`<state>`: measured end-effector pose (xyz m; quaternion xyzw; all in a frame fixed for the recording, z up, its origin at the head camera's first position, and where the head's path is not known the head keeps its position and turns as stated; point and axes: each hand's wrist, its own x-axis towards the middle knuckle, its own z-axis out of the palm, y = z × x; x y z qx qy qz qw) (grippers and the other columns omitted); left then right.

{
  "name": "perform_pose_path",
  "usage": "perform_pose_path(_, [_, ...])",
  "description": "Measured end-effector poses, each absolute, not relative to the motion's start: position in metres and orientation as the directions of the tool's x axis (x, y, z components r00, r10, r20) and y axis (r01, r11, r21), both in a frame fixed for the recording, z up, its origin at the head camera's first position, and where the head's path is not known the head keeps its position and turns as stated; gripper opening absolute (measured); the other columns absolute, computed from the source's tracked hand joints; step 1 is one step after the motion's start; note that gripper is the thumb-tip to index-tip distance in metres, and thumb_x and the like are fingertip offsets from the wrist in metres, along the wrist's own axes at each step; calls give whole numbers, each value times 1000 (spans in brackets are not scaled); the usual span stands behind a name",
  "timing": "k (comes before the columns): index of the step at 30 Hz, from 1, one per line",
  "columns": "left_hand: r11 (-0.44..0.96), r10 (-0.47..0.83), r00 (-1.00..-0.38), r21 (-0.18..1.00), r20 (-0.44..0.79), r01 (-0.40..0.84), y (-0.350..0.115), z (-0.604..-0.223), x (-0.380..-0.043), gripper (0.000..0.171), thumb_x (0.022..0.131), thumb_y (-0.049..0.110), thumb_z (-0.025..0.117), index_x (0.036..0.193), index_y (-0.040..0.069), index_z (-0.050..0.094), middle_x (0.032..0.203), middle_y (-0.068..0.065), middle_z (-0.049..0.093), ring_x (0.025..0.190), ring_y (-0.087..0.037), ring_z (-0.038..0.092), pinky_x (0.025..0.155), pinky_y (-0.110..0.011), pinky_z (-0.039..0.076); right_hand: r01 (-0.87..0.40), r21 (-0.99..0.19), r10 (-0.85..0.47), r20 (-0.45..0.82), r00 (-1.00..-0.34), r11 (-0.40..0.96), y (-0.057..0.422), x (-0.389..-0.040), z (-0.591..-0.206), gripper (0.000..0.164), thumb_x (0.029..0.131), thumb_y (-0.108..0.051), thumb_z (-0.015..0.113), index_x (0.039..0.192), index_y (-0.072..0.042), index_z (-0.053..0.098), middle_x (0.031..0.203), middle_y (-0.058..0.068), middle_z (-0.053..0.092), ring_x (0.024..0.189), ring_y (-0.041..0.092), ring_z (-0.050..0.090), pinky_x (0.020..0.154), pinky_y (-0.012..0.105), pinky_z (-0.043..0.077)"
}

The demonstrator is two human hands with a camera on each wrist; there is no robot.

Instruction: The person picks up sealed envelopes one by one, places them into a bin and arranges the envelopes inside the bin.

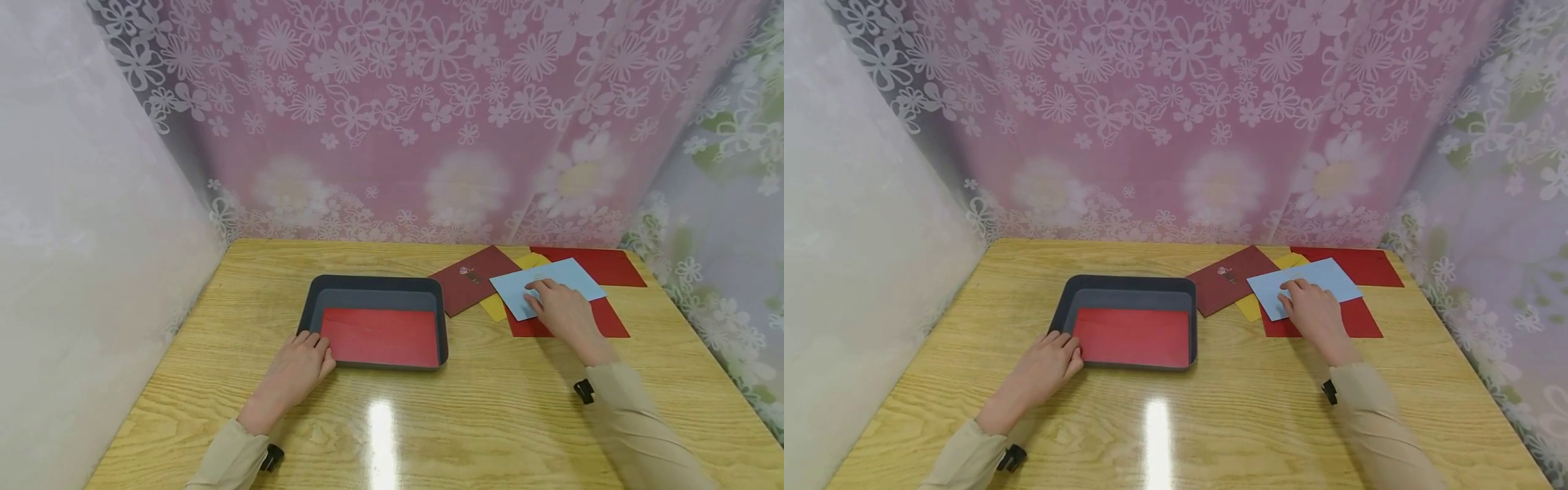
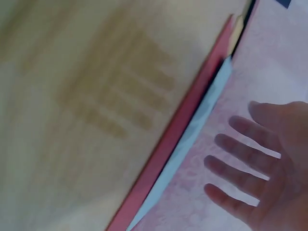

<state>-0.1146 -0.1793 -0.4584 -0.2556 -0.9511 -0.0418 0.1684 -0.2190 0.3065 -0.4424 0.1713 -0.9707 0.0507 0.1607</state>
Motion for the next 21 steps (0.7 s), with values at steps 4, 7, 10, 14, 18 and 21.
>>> perform_pose_path(4, [870, 462, -818, 1, 343, 492, -179, -458, -114, 26, 96, 16, 58, 74, 14, 44, 69, 1, 41, 66, -17, 32, 64, -28, 27, -298, -35, -286, 201, -937, 954, 319, -216, -447, 35, 93, -20, 71, 122, 0, 68, 118, 28, 66, 90, 44, 67, 62, 51, 55])
perform_pose_path(7, [873, 458, -821, 4, 340, 488, -178, -458, -114, 26, 96, 16, 58, 73, 14, 44, 69, 1, 42, 67, -17, 33, 64, -28, 28, -285, -31, -278, 143, -950, 958, 325, -215, -450, 39, 94, -21, 71, 126, 0, 66, 122, 30, 63, 95, 46, 66, 62, 52, 55])
perform_pose_path(10, [873, 460, -823, 2, 333, 488, -178, -458, -114, 26, 96, 16, 58, 74, 14, 44, 70, 1, 43, 67, -17, 34, 64, -28, 28, -284, -30, -279, 107, -954, 958, 328, -214, -451, 44, 94, -22, 71, 131, 1, 64, 123, 31, 62, 96, 46, 66, 59, 50, 55])
perform_pose_path(14, [873, 460, -826, 4, 327, 488, -178, -458, -113, 26, 96, 16, 57, 74, 14, 43, 70, 1, 42, 68, -18, 35, 65, -29, 29, -292, -26, -289, 84, -954, 956, 329, -214, -452, 47, 93, -23, 71, 132, 1, 63, 122, 32, 62, 95, 45, 66, 57, 48, 54])
perform_pose_path(18, [873, 458, -825, 6, 332, 487, -178, -459, -115, 26, 96, 16, 58, 74, 14, 43, 70, 1, 42, 68, -17, 34, 65, -29, 29, -296, -21, -295, 65, -953, 955, 329, -213, -451, 48, 92, -24, 73, 131, 2, 63, 120, 33, 61, 89, 44, 67, 55, 47, 54])
perform_pose_path(21, [876, 453, -826, 6, 334, 483, -177, -460, -116, 26, 96, 16, 58, 74, 14, 44, 70, 1, 43, 68, -18, 34, 64, -28, 29, -296, -25, -294, 48, -954, 955, 327, -211, -449, 49, 91, -24, 74, 131, 3, 63, 118, 34, 61, 83, 43, 66, 54, 45, 53])
